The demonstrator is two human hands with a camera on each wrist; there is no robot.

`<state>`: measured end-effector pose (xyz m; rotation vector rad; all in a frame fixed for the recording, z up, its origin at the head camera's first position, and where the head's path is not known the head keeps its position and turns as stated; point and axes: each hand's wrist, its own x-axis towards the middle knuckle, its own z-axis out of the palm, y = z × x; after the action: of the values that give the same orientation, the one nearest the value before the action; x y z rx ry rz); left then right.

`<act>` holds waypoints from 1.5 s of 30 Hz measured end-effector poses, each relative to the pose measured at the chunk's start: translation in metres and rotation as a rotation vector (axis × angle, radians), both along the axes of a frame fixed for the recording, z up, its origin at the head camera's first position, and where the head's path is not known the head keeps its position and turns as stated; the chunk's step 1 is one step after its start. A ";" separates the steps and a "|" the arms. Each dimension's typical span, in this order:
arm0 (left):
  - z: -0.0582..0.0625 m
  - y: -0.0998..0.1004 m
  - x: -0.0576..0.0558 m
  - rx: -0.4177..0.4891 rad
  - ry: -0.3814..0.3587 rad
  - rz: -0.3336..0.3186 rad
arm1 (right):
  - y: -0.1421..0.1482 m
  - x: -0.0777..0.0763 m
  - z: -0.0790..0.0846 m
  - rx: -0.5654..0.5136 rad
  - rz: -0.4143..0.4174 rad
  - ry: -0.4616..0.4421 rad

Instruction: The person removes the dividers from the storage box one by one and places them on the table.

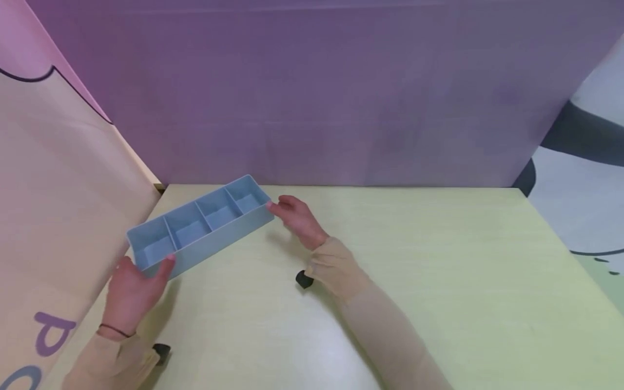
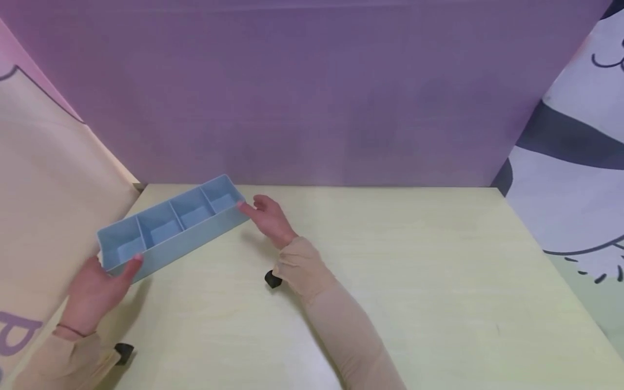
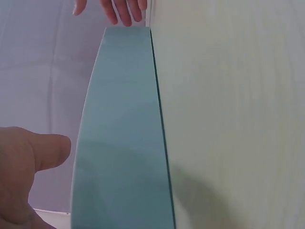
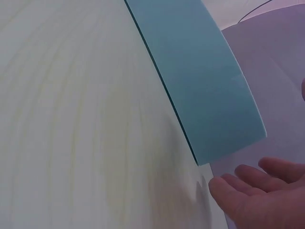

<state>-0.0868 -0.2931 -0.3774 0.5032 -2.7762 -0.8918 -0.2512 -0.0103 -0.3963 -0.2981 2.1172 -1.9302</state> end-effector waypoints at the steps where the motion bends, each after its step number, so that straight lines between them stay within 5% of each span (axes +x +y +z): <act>1: 0.000 0.000 0.000 0.004 -0.009 0.002 | -0.001 0.000 0.000 0.002 -0.004 0.011; 5: -0.001 -0.001 -0.001 0.021 -0.062 0.034 | -0.004 0.000 -0.002 -0.014 -0.002 0.017; 15: -0.004 -0.005 -0.002 0.127 -0.059 0.072 | -0.009 -0.003 -0.005 -0.055 0.019 0.040; 31: -0.005 0.001 -0.004 0.255 0.076 0.108 | -0.015 -0.011 -0.012 -0.011 -0.057 0.121; 45: -0.007 0.001 -0.005 0.136 0.156 0.087 | -0.018 -0.012 -0.016 0.043 -0.154 0.235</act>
<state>-0.0916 -0.2916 -0.3840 0.5462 -2.5465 -1.0566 -0.2627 -0.0286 -0.4123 -0.3802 2.3920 -2.0169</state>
